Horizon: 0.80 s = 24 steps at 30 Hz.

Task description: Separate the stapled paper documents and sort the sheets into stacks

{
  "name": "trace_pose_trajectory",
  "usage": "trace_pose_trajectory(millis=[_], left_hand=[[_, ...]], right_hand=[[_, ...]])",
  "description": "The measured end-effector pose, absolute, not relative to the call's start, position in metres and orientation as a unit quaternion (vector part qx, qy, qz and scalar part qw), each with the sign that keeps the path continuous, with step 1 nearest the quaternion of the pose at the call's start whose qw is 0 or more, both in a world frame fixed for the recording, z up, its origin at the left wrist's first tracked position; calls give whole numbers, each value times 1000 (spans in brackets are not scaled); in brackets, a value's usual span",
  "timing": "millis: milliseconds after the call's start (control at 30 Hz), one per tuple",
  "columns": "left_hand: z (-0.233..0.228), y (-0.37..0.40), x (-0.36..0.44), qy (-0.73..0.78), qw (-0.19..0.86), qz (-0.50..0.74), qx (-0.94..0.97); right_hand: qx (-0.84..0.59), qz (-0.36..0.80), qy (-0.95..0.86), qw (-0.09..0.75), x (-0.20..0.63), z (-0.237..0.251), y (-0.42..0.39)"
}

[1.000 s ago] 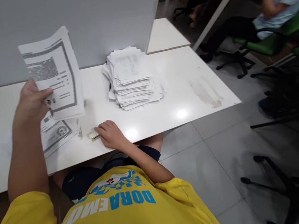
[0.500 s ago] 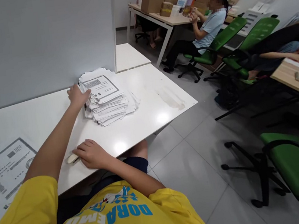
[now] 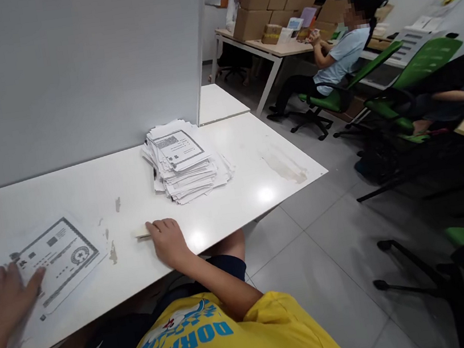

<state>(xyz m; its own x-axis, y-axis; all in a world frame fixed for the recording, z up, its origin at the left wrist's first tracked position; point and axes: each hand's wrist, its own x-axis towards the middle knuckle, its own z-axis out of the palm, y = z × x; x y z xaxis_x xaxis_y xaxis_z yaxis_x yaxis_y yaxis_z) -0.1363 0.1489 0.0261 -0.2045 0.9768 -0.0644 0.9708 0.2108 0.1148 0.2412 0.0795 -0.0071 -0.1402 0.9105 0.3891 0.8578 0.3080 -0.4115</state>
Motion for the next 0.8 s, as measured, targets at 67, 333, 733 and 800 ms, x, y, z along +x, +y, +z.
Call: trace_pose_trajectory(millis=[67,333,733,800], left_hand=[[16,125,-133,768,43,42,637],[26,89,-92,753,56,71,652],[16,82,-90,741,16,159,652],[16,81,-90,742,21,171,649]], right_hand=[[-633,30,-708,312,241,-7,80],[-568,107,-750,322,186,10,55],[-565,521,-548,331,143,22,94],[-550,575,-508,331,139,25,101]])
